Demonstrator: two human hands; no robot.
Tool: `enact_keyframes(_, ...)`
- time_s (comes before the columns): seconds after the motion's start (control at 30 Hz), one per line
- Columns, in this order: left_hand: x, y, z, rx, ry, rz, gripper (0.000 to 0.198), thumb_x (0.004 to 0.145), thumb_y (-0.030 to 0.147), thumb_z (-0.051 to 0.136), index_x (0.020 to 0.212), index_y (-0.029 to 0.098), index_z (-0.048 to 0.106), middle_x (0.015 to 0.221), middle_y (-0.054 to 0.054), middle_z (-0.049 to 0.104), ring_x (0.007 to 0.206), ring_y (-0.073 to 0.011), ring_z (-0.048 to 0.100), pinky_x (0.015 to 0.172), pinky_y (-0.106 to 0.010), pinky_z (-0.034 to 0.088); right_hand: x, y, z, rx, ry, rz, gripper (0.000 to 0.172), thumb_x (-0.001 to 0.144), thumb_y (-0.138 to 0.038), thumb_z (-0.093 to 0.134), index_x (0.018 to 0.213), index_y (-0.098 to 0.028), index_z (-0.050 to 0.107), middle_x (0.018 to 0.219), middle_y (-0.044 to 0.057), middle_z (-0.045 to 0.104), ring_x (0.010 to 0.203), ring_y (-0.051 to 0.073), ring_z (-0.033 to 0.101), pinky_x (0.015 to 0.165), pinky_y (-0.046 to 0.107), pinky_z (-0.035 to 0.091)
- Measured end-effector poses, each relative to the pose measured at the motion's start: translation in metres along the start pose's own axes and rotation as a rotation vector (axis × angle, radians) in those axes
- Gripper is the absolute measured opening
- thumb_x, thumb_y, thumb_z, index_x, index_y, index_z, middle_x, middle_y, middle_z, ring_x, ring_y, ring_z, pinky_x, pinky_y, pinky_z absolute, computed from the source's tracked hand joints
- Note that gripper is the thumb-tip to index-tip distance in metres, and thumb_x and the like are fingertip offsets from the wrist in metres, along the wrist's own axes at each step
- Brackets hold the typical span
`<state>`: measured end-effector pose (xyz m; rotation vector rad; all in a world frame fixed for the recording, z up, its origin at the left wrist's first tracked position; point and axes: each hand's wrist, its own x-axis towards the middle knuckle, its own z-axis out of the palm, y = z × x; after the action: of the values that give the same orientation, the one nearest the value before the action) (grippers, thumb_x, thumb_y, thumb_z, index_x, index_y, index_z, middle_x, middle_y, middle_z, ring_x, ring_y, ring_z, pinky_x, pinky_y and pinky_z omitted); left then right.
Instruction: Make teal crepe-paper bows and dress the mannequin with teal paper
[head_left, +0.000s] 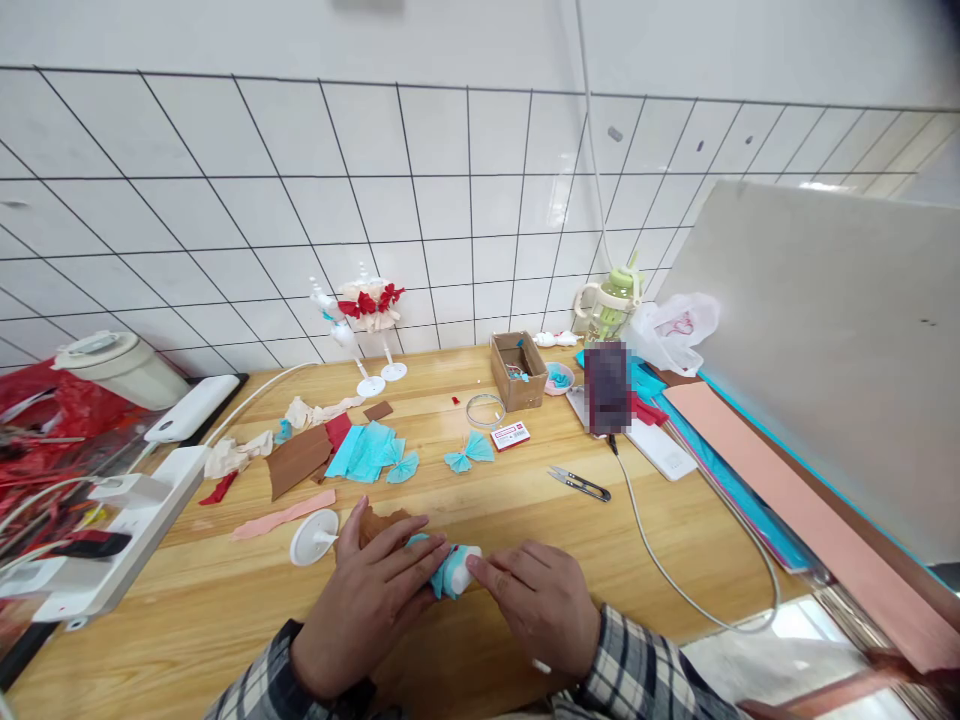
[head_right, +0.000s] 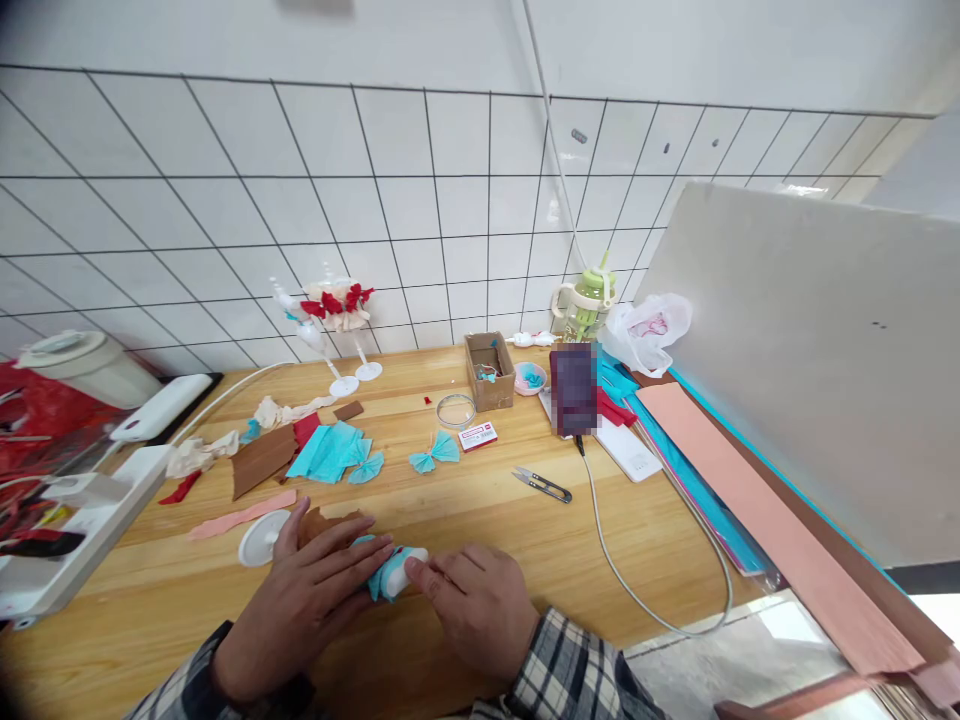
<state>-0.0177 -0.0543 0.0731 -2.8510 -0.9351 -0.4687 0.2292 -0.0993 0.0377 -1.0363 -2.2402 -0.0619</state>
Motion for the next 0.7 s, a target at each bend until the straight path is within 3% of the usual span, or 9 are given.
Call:
enact_keyframes(0.2,0.001,0.007,0.003,-0.016,0.083,0.008,0.038,0.088,0.03,0.059,0.126,0.032,0.055,0.107,0.003,0.074,0.102,-0.0183,0.066,0.115,-0.052,-0.014,-0.004,0.003,0.003,0.003,-0.015,0.01,0.034,0.092,-0.016,0.051,0.124,-0.025,0.057,0.095,0.004,0.071,0.07,0.014,0.06,0.06,0.028,0.045)
enact_keyframes(0.37,-0.004,0.01,-0.006,-0.063,-0.048,-0.116,0.085,0.078,0.047,0.065,0.147,0.019,0.025,0.133,-0.011,0.058,0.124,-0.0276,0.052,0.117,-0.053,0.008,-0.002,0.008,-0.003,-0.018,0.019,-0.071,0.038,0.091,-0.016,0.053,0.128,-0.023,0.054,0.1,0.005,0.072,0.075,0.015,0.061,0.061,0.028,0.046)
enact_keyframes(0.43,-0.006,0.006,-0.014,-0.046,-0.086,-0.102,0.093,0.076,0.053,0.066,0.149,0.017,0.021,0.14,-0.013,0.05,0.131,-0.0291,0.044,0.116,-0.05,0.019,0.0,0.008,-0.006,-0.035,0.032,-0.107,0.037,0.091,-0.017,0.053,0.128,-0.023,0.054,0.101,0.005,0.072,0.074,0.015,0.061,0.06,0.028,0.046)
enact_keyframes(0.57,-0.005,-0.002,-0.022,-0.019,-0.113,0.011,0.07,0.083,0.048,0.06,0.145,0.029,0.031,0.14,-0.005,0.052,0.13,-0.0256,0.046,0.115,-0.051,0.02,0.0,0.006,-0.005,-0.04,0.012,-0.137,0.036,0.092,-0.02,0.052,0.127,-0.024,0.054,0.102,0.005,0.071,0.074,0.014,0.062,0.061,0.028,0.047)
enact_keyframes(0.7,-0.001,0.0,-0.01,0.015,-0.094,0.055,0.056,0.088,0.037,0.056,0.141,0.029,0.039,0.129,-0.003,0.063,0.122,-0.0211,0.054,0.118,-0.049,0.01,-0.003,0.005,0.002,-0.031,-0.01,-0.087,0.037,0.092,-0.019,0.052,0.128,-0.025,0.053,0.101,0.005,0.071,0.073,0.014,0.062,0.06,0.027,0.047)
